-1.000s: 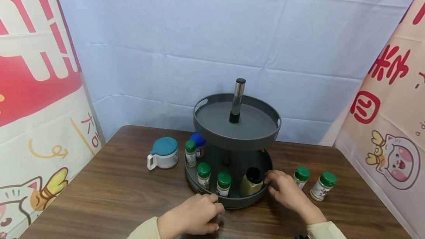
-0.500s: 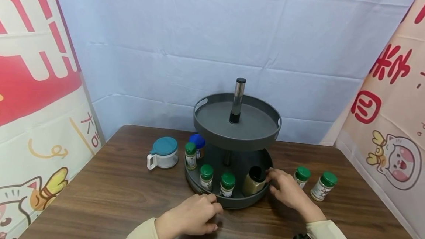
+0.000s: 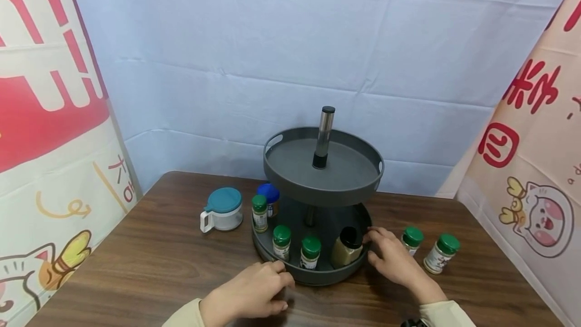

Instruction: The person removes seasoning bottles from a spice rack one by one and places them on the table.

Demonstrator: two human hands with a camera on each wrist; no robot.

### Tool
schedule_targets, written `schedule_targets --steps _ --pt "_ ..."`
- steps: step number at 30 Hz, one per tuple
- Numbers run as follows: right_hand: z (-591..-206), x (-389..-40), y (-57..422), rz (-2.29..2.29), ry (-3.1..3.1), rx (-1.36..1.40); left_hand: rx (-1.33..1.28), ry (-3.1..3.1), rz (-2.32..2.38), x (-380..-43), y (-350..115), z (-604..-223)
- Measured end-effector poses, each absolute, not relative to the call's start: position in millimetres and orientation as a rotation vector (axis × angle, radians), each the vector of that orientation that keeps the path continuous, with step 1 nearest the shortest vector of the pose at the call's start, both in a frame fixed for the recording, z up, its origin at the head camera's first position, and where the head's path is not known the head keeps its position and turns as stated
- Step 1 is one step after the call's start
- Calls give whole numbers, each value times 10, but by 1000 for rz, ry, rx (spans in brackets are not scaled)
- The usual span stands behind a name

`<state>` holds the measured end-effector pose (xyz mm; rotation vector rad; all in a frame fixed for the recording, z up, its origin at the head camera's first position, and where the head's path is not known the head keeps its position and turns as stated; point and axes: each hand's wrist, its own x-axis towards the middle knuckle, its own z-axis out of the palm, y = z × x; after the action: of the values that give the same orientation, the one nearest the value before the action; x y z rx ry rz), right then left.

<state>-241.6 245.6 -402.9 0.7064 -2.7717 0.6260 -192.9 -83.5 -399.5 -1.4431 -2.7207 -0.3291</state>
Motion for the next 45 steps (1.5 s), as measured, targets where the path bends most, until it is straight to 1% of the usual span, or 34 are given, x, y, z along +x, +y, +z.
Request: schedule_targets --steps 13,23,36,45 --pt "-4012 -2403 2482 623 -2762 751 -1339 -2743 -345 -1923 -942 -3944" --pt "-3838 -2330 2492 658 -2824 760 -1272 -2793 -538 -1996 -1088 -3883" --pt "-3708 -2233 2433 624 -2755 778 -1086 -2844 -615 -2127 -1313 -3870" --pt "-3601 -2188 2362 633 -2716 785 -839 -2832 -548 -2216 -1357 -3926"
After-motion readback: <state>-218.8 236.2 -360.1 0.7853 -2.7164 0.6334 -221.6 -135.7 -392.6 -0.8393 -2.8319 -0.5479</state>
